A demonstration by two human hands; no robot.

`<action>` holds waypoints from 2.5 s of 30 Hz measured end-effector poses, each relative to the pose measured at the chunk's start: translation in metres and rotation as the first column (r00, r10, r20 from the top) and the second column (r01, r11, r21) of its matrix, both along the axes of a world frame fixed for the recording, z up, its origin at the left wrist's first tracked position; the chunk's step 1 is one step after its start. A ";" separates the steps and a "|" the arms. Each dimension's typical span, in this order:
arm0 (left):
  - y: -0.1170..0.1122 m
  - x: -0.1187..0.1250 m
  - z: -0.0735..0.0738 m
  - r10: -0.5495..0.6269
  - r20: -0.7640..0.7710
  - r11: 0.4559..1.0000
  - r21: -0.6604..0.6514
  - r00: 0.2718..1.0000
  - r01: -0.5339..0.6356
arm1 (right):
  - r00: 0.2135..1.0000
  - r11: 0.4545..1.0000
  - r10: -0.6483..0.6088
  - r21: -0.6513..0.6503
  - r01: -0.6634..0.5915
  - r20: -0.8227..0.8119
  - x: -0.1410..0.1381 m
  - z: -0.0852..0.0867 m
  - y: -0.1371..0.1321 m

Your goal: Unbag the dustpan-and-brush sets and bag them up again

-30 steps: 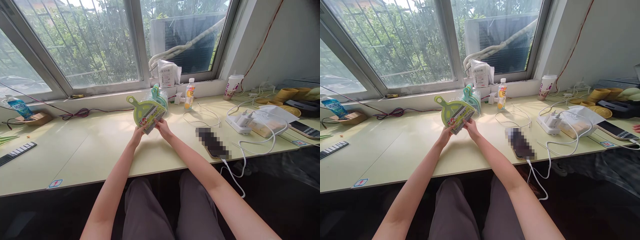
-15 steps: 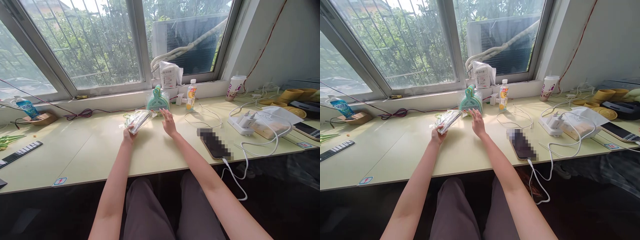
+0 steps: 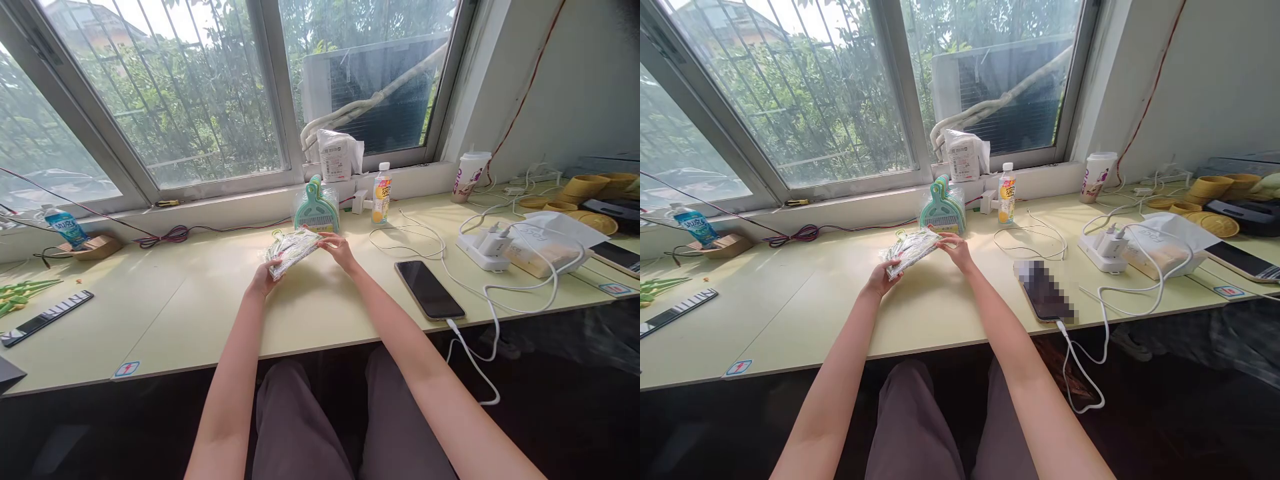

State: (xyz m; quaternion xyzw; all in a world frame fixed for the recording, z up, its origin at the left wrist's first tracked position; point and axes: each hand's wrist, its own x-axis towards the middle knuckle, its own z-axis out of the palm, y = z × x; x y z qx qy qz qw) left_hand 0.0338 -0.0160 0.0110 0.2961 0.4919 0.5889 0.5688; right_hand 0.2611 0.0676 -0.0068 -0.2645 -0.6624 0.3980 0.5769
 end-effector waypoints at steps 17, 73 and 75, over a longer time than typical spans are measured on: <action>-0.001 0.002 -0.005 -0.255 -0.173 0.950 0.139 0.951 0.280 | 0.997 0.949 -0.078 -0.305 0.078 0.011 -0.004 -0.010 -0.003; 0.213 0.013 -0.049 0.336 -0.867 0.942 0.310 0.369 -0.128 | 0.585 0.691 -0.562 -0.056 0.721 0.585 -0.007 -0.028 0.135; 0.207 0.015 -0.049 0.340 -0.861 0.940 0.318 0.378 -0.123 | 0.580 0.683 -0.538 -0.087 0.726 0.611 -0.006 -0.026 0.131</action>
